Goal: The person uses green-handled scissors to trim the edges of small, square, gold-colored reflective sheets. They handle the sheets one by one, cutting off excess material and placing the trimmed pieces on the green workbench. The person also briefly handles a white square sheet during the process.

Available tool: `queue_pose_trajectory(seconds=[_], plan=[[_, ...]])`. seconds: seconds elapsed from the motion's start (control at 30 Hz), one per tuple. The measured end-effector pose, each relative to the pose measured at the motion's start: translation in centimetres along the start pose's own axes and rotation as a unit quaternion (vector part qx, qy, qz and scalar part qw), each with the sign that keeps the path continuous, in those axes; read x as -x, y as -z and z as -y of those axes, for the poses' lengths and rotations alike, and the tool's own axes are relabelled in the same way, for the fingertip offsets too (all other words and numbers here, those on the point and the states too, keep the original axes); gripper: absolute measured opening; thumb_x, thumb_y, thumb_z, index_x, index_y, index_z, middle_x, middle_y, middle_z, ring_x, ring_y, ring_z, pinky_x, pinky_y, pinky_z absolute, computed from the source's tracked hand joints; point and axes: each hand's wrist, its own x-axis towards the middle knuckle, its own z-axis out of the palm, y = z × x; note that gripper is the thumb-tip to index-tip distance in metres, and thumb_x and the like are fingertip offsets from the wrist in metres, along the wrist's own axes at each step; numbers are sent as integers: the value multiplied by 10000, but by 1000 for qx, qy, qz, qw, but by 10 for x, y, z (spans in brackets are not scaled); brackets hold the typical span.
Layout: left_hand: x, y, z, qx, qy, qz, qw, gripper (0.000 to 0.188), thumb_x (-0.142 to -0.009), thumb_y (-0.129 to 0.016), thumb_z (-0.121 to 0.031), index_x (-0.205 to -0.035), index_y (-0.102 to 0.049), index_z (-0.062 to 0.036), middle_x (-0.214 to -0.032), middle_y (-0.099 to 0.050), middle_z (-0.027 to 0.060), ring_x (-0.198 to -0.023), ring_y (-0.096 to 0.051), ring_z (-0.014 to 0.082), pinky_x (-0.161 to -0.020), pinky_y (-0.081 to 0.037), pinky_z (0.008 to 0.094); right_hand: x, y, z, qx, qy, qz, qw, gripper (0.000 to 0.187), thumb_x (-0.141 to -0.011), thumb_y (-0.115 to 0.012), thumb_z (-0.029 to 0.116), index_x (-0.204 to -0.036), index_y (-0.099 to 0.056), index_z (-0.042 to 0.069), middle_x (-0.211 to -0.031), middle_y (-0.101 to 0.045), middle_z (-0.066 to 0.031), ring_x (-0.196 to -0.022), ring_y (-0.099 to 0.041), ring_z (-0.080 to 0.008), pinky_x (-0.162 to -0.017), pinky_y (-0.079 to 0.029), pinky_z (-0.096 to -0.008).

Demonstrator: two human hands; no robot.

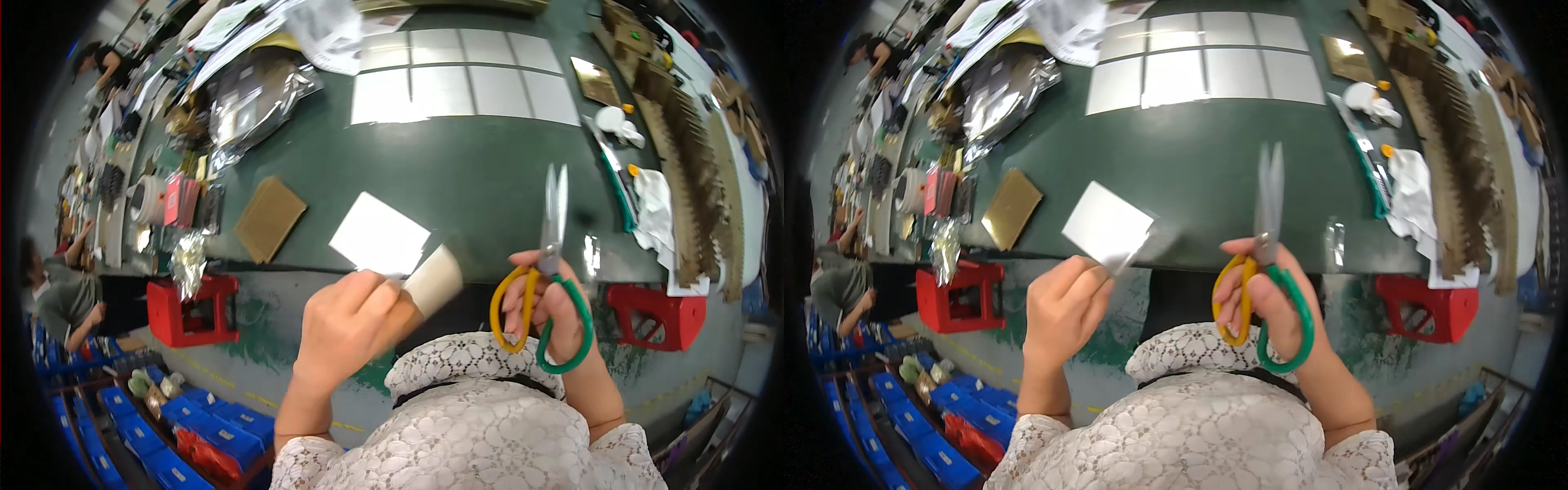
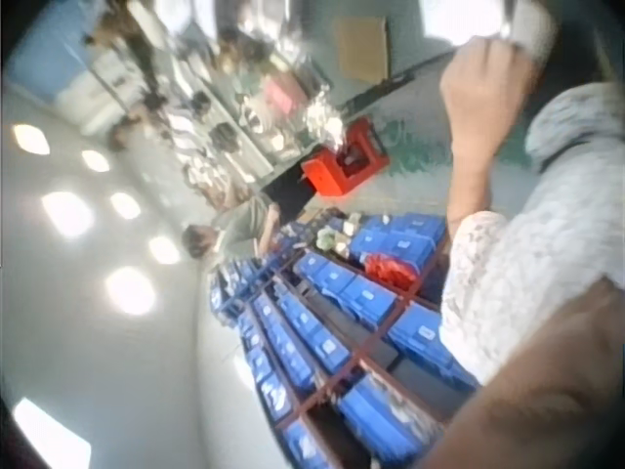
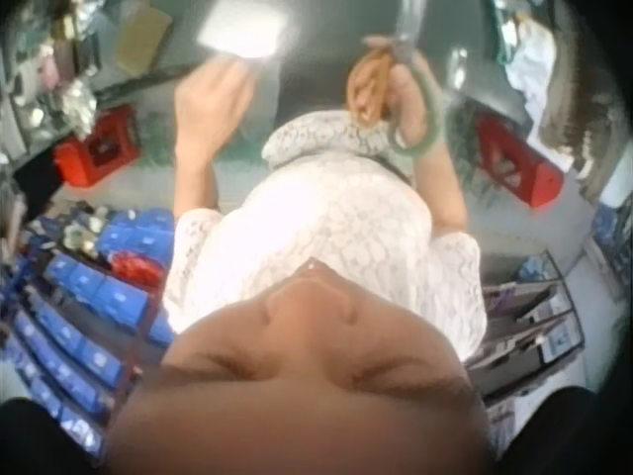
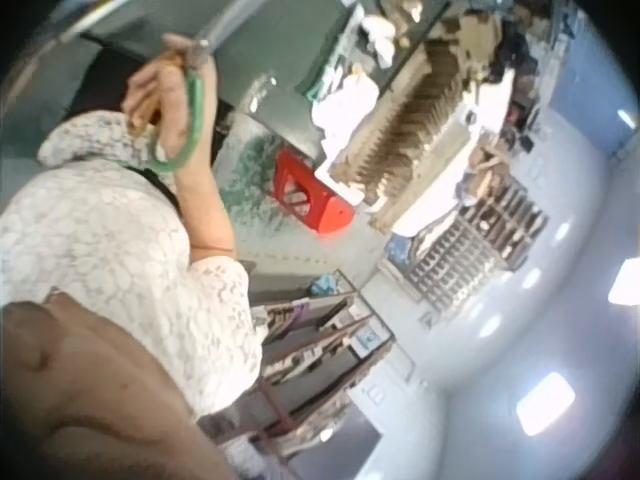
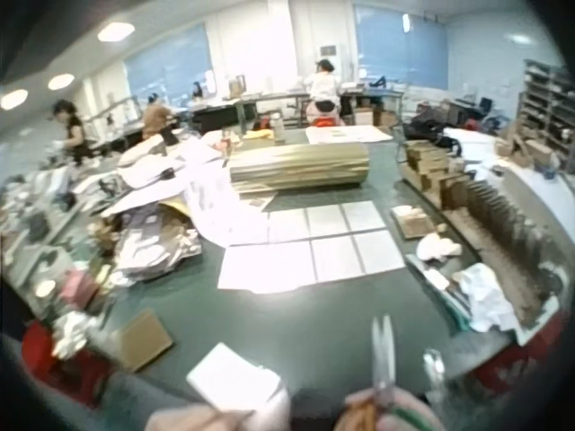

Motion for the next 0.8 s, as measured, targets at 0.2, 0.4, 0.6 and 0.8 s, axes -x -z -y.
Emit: queue_pose_trajectory(seconds=[0.2,0.4,0.6,0.8], plan=[[-57,-16,-22,-209,-180,-6,961,243,-676,-688,-180,-879,-579,-105,-862,-576,48,-598,-503,133,-479,-392,260,30,16,37,23,7,-34,999,506,-926,-577,150,-1363,-372,0,-957,-584,-114,-776,-596,-145,-661,-490,-256],[-74,-26,-43,-109,-145,-12,983,332,-692,-699,-86,-1015,-621,-81,-874,-599,107,-658,-580,234,-553,-466,303,45,30,30,47,-11,-88,995,560,-824,-666,-14,-1329,-427,31,-892,-535,-12,-738,-518,-57,-661,-441,-195],[-58,-56,-64,641,258,119,713,414,-1003,-440,-301,-1196,-501,59,-985,-634,147,-810,-642,194,-702,-551,317,60,41,35,114,43,-151,981,511,-825,-635,-16,-1299,-471,88,-882,-520,19,-747,-480,-37,-660,-424,-190],[-63,-79,-103,698,319,163,620,314,-921,-576,-137,-1163,-523,55,-1024,-650,167,-820,-668,247,-688,-571,333,67,44,31,112,37,-154,981,510,-839,-643,-2,-1309,-461,82,-883,-527,11,-724,-486,-44,-654,-427,-188]])
